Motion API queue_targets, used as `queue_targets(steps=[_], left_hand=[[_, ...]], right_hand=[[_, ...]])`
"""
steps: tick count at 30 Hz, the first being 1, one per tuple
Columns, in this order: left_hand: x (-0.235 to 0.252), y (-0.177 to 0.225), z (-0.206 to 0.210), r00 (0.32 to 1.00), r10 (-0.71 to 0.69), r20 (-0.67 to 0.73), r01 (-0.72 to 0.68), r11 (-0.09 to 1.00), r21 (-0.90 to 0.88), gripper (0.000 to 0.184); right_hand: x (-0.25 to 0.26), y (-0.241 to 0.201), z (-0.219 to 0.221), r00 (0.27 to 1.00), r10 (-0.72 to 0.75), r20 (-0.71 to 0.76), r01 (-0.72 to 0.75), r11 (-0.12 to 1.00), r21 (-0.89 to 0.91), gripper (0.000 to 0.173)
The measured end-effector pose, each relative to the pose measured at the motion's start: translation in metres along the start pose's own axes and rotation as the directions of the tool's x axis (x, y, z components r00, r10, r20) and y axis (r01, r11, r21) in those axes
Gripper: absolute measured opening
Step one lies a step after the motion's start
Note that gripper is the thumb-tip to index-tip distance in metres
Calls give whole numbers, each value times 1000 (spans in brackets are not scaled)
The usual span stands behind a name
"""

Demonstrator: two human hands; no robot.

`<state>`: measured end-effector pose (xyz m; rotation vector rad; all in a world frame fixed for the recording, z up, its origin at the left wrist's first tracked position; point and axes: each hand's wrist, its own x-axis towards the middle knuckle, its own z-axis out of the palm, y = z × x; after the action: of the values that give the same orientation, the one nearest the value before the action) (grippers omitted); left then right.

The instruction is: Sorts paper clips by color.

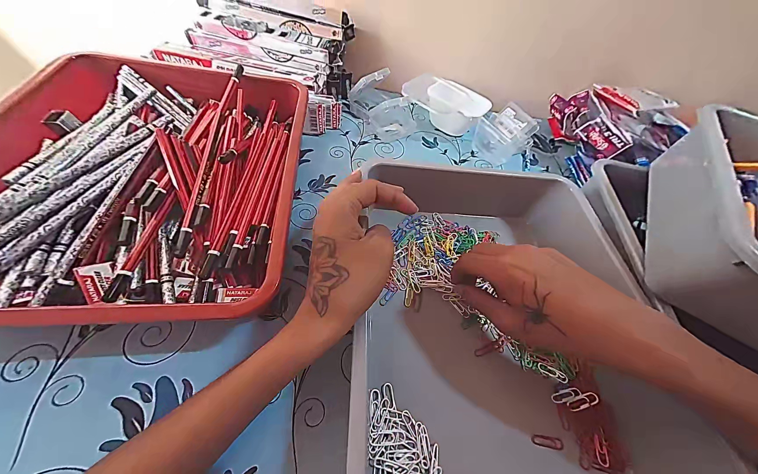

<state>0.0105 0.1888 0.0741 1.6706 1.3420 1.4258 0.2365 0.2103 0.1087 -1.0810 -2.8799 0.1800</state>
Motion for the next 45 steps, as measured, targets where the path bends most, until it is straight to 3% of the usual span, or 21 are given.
queue_targets(steps=[8,10,12,13,14,16,18,22,29,34,40,45], left_hand=[[3,-3,7,996,-8,-84,3,998,-60,34],[2,-2,5,998,2,-63,-6,999,-49,34],[1,-1,3,999,19,-37,-21,999,-37,34],[0,-1,2,999,23,-29,-24,999,-29,34],[0,-1,2,1000,20,-24,-20,999,-27,33],[0,0,1,1000,16,-4,-16,1000,-22,33],[1,0,1,1000,16,-3,-16,1000,-19,34],[8,-3,5,999,-3,-49,2,1000,-28,36],[4,-1,3,1000,3,-11,-3,1000,12,35],[8,-2,5,1000,-2,-18,2,1000,7,35],[10,1,4,1000,-23,12,22,999,36,32],[11,2,4,999,-31,24,30,999,33,32]], right_hand=[[-13,5,-8,996,-91,18,81,949,306,17],[-15,3,-10,971,-240,19,201,851,486,19],[-14,1,-17,905,-424,37,289,675,678,21],[-13,-1,-18,897,-442,10,318,660,681,22],[-14,-3,-17,908,-417,-33,351,717,602,23],[-14,1,-10,935,-342,-88,353,892,281,25],[-13,9,-5,959,-276,-57,280,957,79,25],[-11,15,-7,989,-146,-15,147,988,53,22],[-5,3,12,980,-193,54,194,981,-15,21],[-10,3,13,930,-351,109,315,915,252,24],[-24,-37,23,899,-435,39,430,897,97,21],[-19,-34,28,959,-284,10,285,958,-29,26]])
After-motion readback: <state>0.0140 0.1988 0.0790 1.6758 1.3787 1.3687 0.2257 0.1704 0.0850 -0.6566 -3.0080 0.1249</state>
